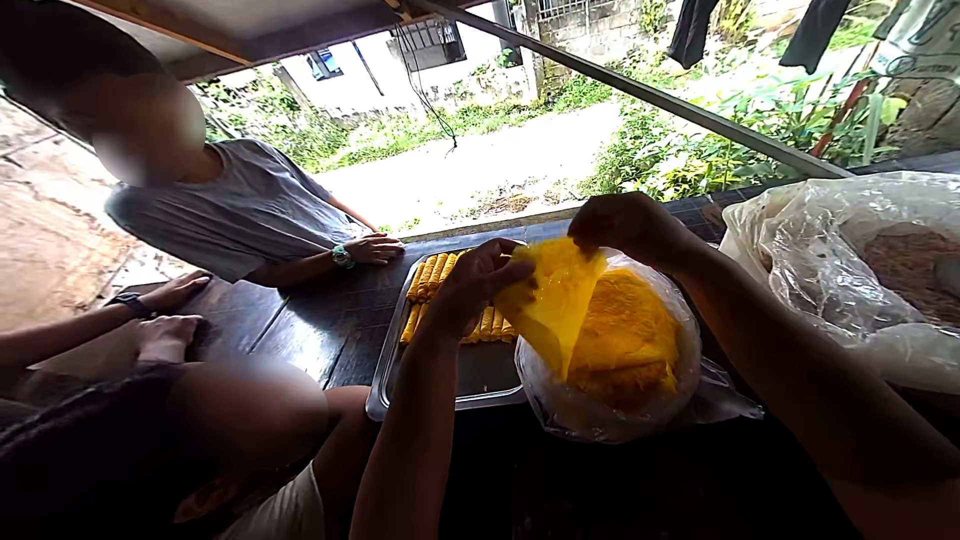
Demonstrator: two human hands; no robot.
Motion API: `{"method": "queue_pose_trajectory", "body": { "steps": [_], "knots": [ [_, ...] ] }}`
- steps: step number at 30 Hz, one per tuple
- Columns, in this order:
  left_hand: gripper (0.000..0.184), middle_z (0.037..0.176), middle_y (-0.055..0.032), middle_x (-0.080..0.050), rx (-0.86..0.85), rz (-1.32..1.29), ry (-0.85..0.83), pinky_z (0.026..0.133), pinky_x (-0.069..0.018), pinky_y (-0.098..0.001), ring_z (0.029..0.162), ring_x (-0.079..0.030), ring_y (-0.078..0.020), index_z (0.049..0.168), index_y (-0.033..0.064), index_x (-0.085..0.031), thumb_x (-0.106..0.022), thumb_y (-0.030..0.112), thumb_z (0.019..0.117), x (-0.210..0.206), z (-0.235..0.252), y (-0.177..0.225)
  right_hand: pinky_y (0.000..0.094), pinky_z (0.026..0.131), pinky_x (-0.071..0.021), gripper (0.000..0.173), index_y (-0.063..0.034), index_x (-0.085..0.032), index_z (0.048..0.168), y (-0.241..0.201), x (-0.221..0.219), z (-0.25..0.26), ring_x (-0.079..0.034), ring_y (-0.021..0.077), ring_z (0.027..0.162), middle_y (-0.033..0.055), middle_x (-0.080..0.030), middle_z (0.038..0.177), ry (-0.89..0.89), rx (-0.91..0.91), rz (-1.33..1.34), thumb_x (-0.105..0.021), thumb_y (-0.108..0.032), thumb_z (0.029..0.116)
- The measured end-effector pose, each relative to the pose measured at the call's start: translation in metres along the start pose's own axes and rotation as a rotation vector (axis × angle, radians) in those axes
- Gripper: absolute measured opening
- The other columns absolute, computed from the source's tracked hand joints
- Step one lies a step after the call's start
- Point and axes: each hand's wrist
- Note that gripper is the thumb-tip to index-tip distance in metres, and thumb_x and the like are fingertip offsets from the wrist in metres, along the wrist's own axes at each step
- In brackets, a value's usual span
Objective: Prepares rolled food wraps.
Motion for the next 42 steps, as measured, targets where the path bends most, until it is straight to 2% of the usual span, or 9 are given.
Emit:
{"method": "queue_pose_trajectory", "body": {
  "steps": [3,5,11,14,21,26,33,37,42],
  "knots": [
    [0.004,0.076,0.0025,-0.066,-0.106,0.145,0.013,0.058,-0.0516,-0.0152,0.063,-0.06,0.0,0.097,0.0056,-0.067,-0.063,0.004,0.0982,-0.002,-0.001,0.001,0.0228,0.082,-0.0568,0.015,0.0007,-0.07,0.109,-0.007,-0.015,0.001,-0.068,0.0061,0.09,0.0065,-0.072,0.1,0.078,0.093,-0.219,-0.067,-0.006,0.0963],
    [0.005,0.078,0.0032,-0.066,-0.142,0.251,0.033,0.059,-0.0508,-0.0159,0.065,-0.06,0.0007,0.098,0.0061,-0.067,-0.063,0.007,0.0997,0.005,0.0,0.001,0.0416,0.092,-0.0554,0.028,0.0003,-0.065,0.121,-0.006,-0.026,-0.021,-0.068,0.0244,0.106,0.0151,-0.069,0.116,0.19,0.083,-0.434,-0.068,-0.013,0.0969],
    [0.007,0.084,0.0028,-0.065,0.009,0.199,0.164,0.065,-0.0562,-0.0232,0.073,-0.064,-0.0036,0.105,0.0104,-0.058,-0.052,0.015,0.1057,0.052,0.011,0.018,0.0545,0.105,-0.0498,0.03,-0.0121,-0.075,0.112,0.04,-0.077,-0.139,-0.062,0.0328,0.126,0.0113,-0.069,0.128,0.007,0.125,-0.615,-0.065,-0.037,0.0975],
    [0.011,0.085,0.0004,-0.064,0.022,0.213,0.201,0.062,-0.0565,-0.0261,0.071,-0.065,-0.0069,0.108,0.0099,-0.057,-0.049,0.018,0.1073,0.055,0.015,0.035,0.0508,0.11,-0.0464,0.034,-0.0204,-0.074,0.114,0.039,-0.081,-0.155,-0.059,0.0275,0.131,0.0049,-0.069,0.132,-0.051,0.231,-0.661,-0.057,-0.046,0.1009],
    [0.008,0.087,0.005,-0.068,-0.239,0.312,-0.15,0.068,-0.0583,-0.0191,0.076,-0.068,-0.0006,0.11,0.0112,-0.057,-0.05,0.012,0.1062,0.006,-0.004,0.075,0.0381,0.105,-0.0499,0.07,-0.0025,-0.048,0.147,-0.024,-0.02,-0.092,-0.057,0.0197,0.129,0.0136,-0.056,0.145,0.329,0.036,-0.382,-0.073,-0.037,0.0912],
    [0.008,0.085,0.002,-0.068,-0.187,0.278,-0.273,0.064,-0.0573,-0.0189,0.073,-0.067,-0.0022,0.111,0.0075,-0.056,-0.05,0.01,0.1065,-0.007,0.014,0.063,0.0221,0.063,-0.0582,0.012,-0.0057,-0.072,0.103,-0.037,0.006,-0.066,-0.068,0.0043,0.07,-0.0005,-0.073,0.084,0.215,-0.168,-0.12,-0.071,-0.004,0.0906],
    [0.014,0.095,0.0117,-0.073,-0.519,0.306,-0.208,0.079,-0.0584,-0.0169,0.086,-0.069,0.0042,0.109,0.0096,-0.068,-0.055,0.01,0.1036,-0.013,0.033,0.059,0.0124,0.079,-0.0545,0.008,-0.0053,-0.072,0.101,-0.062,0.044,-0.049,-0.065,-0.0061,0.084,-0.0047,-0.072,0.091,0.205,0.012,-0.419,-0.071,-0.008,0.0937],
    [0.018,0.098,0.0015,-0.074,-0.59,0.391,-0.299,0.081,-0.0586,-0.0221,0.088,-0.069,-0.002,0.108,0.0042,-0.073,-0.058,0.003,0.0977,-0.052,0.0,-0.013,0.0262,0.081,-0.0585,0.011,-0.009,-0.076,0.101,-0.046,0.055,-0.099,-0.07,0.0054,0.087,0.0003,-0.075,0.095,0.039,-0.013,-0.637,-0.067,-0.007,0.0954],
    [0.032,0.13,-0.0043,-0.072,-0.739,0.613,-0.299,0.117,-0.0404,-0.0499,0.134,-0.059,-0.0263,0.116,0.0149,-0.073,-0.053,-0.002,0.0967,-0.09,-0.031,-0.114,0.044,0.086,-0.0599,0.019,-0.0094,-0.075,0.11,-0.042,0.131,-0.185,-0.072,0.0175,0.092,0.0064,-0.074,0.105,0.182,-0.226,-0.907,-0.059,-0.012,0.0993]
  ]
}}
Point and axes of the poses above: each hand's wrist, its own z-axis towards the middle knuckle, its own x-axis out of the back of the hand, y = z × x
